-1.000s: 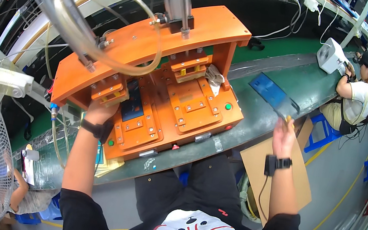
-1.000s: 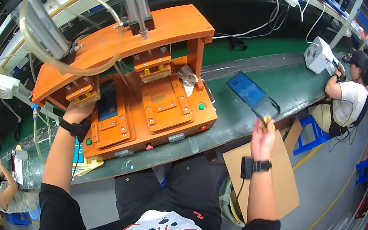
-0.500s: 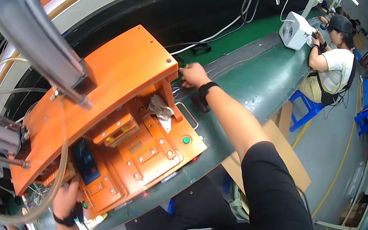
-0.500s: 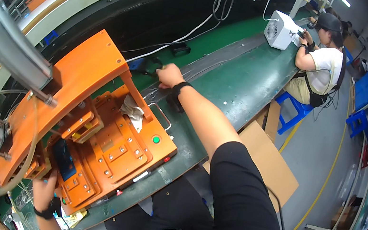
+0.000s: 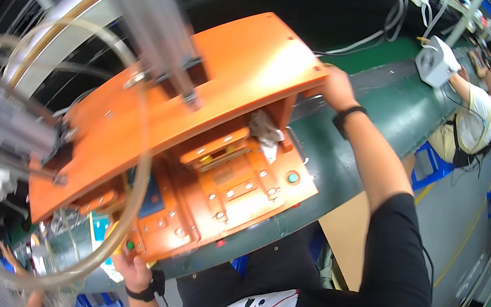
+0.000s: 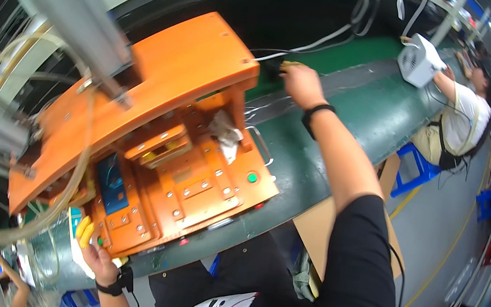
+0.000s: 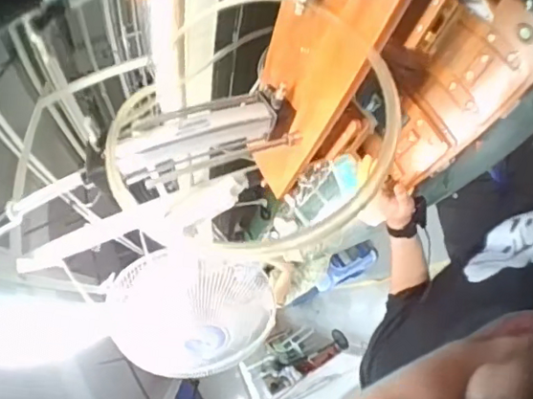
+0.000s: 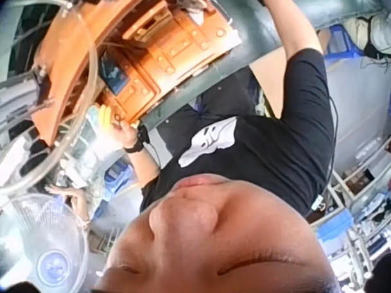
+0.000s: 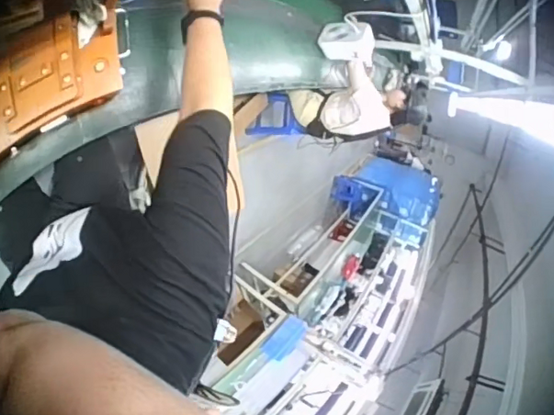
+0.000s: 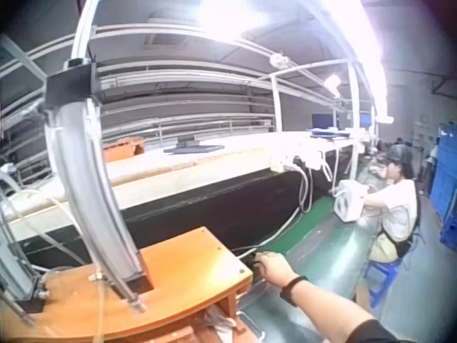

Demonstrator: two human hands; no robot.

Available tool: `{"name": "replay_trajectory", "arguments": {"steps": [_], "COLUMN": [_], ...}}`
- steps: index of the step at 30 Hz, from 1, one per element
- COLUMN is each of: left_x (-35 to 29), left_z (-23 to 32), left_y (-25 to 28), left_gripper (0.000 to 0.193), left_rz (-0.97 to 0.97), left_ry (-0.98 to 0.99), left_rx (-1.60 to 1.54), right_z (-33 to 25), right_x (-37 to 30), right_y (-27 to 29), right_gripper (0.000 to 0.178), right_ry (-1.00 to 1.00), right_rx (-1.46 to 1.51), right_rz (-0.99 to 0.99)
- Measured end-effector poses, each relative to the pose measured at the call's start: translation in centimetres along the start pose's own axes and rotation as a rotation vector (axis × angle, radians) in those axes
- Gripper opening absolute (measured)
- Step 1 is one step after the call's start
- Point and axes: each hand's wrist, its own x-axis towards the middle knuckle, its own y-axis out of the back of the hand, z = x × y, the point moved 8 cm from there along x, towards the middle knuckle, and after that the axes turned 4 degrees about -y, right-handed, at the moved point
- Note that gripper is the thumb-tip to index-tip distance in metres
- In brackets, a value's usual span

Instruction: Operator uses a pneumatic press machine to attach components to electronic board assemblies.

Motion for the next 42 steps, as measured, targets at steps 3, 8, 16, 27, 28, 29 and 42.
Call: {"name": "replay_trajectory", "arguments": {"steps": [3, 8, 16, 27, 28, 29, 42], "left_x": [0.4, -2.4, -6.9, -9.5, -9.5, -9.6, -6.9], "left_z": [0.1, -0.5, -4.5, -7.7, -7.6, -7.5, -9.0], "left_y": [0.7, 3.8, 12.7, 11.7, 11.7, 11.6, 15.0], "left_gripper": [0.049, 0.03, 0.022, 0.044, 0.044, 0.044, 0.023], "left_rz": [0.017, 0.138, 0.227, -0.158, -0.153, -0.142, -0.008], "left_ry": [-0.047, -0.017, 0.203, 0.265, 0.26, 0.261, 0.25], "left_rx": [-0.006, -0.035, 0.474, 0.67, 0.669, 0.657, 0.526], "right_z": [-2.6, -4.3, -20.2, -46.1, -46.6, -47.1, -48.1], "right_x": [-5.0, -16.5, -26.6, -21.6, -21.1, -20.7, -19.0], "right_y": [8.7, 20.5, 30.2, 19.2, 18.5, 17.7, 13.1], "right_gripper": [0.021, 0.025, 0.033, 0.016, 0.015, 0.013, 0.059], "right_ry": [-0.167, -0.285, -0.073, 0.976, 0.965, 0.953, 0.64], "right_rx": [0.493, 1.146, 1.329, 0.603, 0.614, 0.613, 0.346], "right_rz": [0.177, 0.23, 0.172, 0.005, 0.02, -0.006, -0.255]}}
